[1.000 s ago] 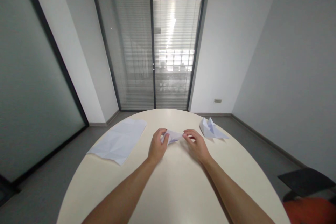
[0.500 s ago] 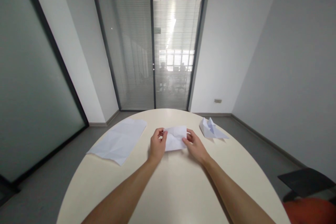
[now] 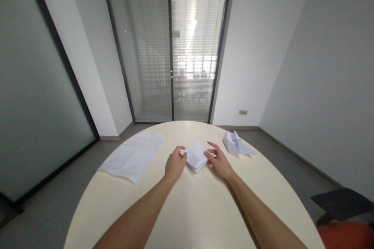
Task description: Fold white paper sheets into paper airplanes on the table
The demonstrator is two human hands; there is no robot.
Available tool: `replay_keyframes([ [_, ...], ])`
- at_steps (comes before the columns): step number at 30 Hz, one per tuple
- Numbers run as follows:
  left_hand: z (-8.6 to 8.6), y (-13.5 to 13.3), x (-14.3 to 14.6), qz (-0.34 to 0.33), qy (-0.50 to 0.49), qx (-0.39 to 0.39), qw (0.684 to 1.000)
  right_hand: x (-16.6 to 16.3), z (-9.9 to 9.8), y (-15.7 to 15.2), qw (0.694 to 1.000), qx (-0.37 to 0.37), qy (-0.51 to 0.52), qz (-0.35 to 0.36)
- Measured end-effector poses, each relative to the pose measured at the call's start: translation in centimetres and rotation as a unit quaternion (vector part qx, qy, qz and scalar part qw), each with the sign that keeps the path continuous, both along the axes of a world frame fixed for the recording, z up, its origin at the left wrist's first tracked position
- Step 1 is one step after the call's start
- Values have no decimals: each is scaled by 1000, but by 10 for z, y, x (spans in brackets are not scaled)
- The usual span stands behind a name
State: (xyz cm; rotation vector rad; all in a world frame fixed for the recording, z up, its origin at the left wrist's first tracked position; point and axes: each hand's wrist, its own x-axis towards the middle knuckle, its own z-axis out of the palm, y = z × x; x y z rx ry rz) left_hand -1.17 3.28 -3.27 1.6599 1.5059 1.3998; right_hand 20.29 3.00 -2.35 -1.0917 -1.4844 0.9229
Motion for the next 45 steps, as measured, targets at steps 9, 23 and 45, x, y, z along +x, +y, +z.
replay_keyframes([
  [9, 3, -1, -6, 53, 54, -21, 997, -1, 12, -18, 959, 152, -232, 53],
  [23, 3, 8, -6, -28, -18, 10, 999, -8, 18, -23, 915, 253, -311, 48],
  [45, 10, -19, 3, -80, 285, 25, 955, -9, 22, -24, 888, 210, -386, 133],
])
